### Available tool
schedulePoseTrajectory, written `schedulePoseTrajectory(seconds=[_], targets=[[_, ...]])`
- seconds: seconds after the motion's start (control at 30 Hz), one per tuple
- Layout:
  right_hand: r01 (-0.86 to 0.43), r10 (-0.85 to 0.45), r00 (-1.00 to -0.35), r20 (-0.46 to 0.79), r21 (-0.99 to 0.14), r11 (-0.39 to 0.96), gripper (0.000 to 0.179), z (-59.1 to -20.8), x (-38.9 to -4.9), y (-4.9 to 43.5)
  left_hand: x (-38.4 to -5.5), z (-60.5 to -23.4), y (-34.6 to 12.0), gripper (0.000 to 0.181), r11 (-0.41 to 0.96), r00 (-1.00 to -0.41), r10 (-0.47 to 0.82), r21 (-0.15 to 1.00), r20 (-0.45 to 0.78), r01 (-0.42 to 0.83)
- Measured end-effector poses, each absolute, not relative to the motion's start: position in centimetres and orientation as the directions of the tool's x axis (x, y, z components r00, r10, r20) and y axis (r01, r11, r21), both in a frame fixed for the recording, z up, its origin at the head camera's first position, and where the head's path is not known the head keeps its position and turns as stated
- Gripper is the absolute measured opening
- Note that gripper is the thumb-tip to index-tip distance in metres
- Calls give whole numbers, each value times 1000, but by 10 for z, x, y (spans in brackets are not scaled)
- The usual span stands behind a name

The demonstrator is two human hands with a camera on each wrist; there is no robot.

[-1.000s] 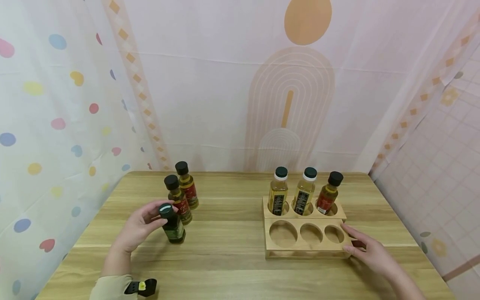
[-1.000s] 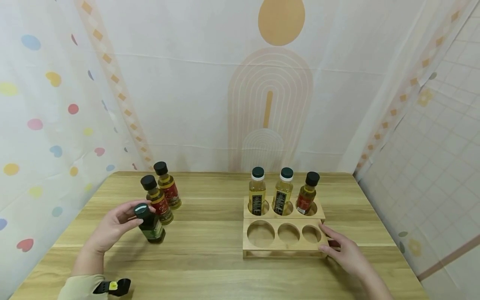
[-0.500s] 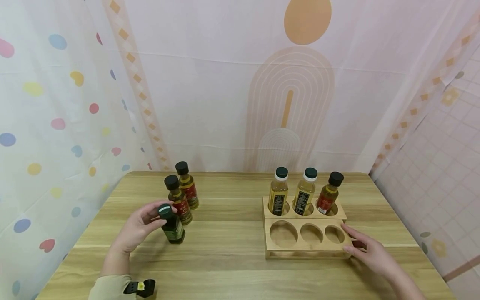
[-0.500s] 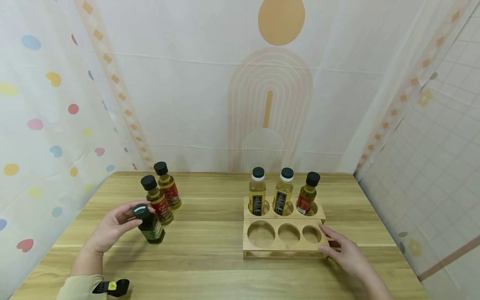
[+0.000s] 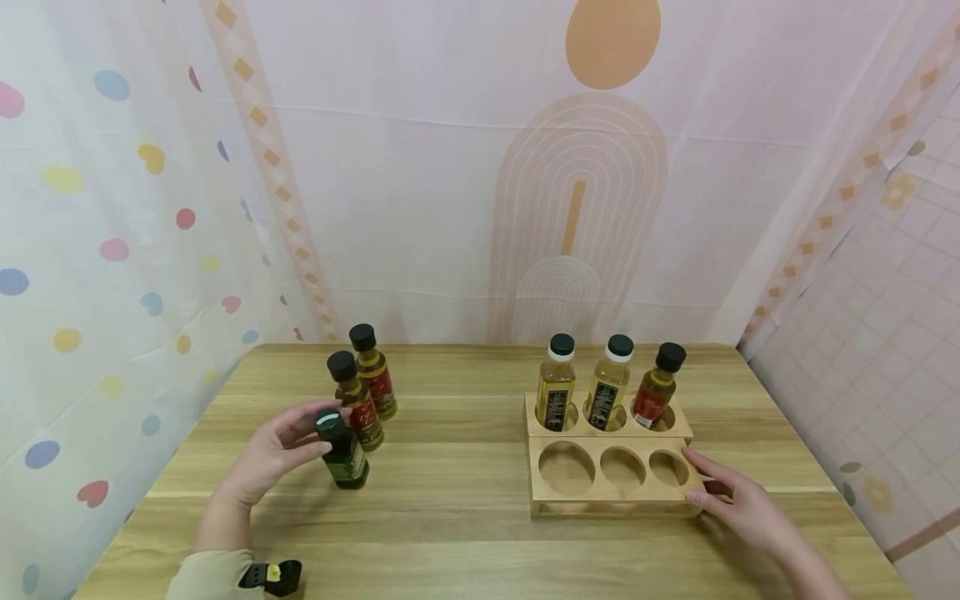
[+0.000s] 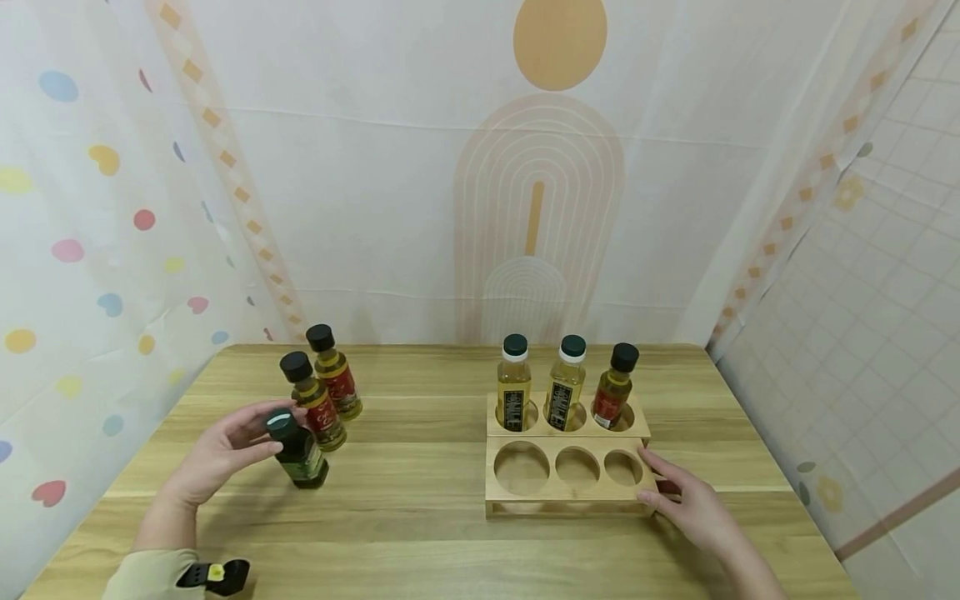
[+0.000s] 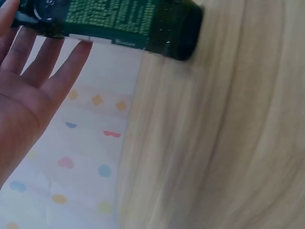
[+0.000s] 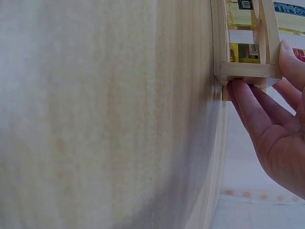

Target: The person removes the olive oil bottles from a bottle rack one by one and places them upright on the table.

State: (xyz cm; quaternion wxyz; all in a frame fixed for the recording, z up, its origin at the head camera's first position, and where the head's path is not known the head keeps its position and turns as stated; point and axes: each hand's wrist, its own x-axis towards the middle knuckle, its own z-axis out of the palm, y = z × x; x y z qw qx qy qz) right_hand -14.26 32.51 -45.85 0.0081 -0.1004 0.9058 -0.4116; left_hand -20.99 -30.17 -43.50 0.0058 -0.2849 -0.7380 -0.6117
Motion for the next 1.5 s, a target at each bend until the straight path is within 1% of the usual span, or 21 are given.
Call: schedulePoseTrajectory(seconds=[0.13, 0.4, 0.63, 0.83, 1.03, 1.2, 1.37, 1.5], targets=[[-178, -193, -979, 68, -749, 639, 62, -459, -142, 325, -206, -426, -302, 47, 147, -851, 382, 885, 361, 441], [-158, -184, -982, 50, -757, 634, 64, -457, -142, 325, -201, -406, -296, 44, 337, -898, 292, 843, 329, 419], [-151, -185, -982, 41, -761, 631, 63, -458, -142, 325, -201, -389, -285, 45, 437, -910, 277, 804, 307, 404], [-147, -186, -982, 34, -752, 642, 63, -459, -142, 325, -201, -372, -267, 46, 463, -909, 275, 786, 313, 410], [-145, -187, -982, 28, -743, 653, 63, -459, -143, 325, -208, -363, -247, 44, 466, -877, 308, 745, 369, 478], [-156, -195, -980, 34, -742, 652, 63, -459, -143, 325, -212, -357, -228, 44, 470, -855, 349, 718, 384, 514], [-151, -189, -981, 34, -742, 653, 62, -460, -143, 325, -217, -354, -212, 43, 477, -852, 365, 711, 375, 517], [-162, -190, -981, 46, -738, 655, 62, -459, -143, 324, -220, -355, -200, 43, 464, -859, 361, 728, 363, 504]])
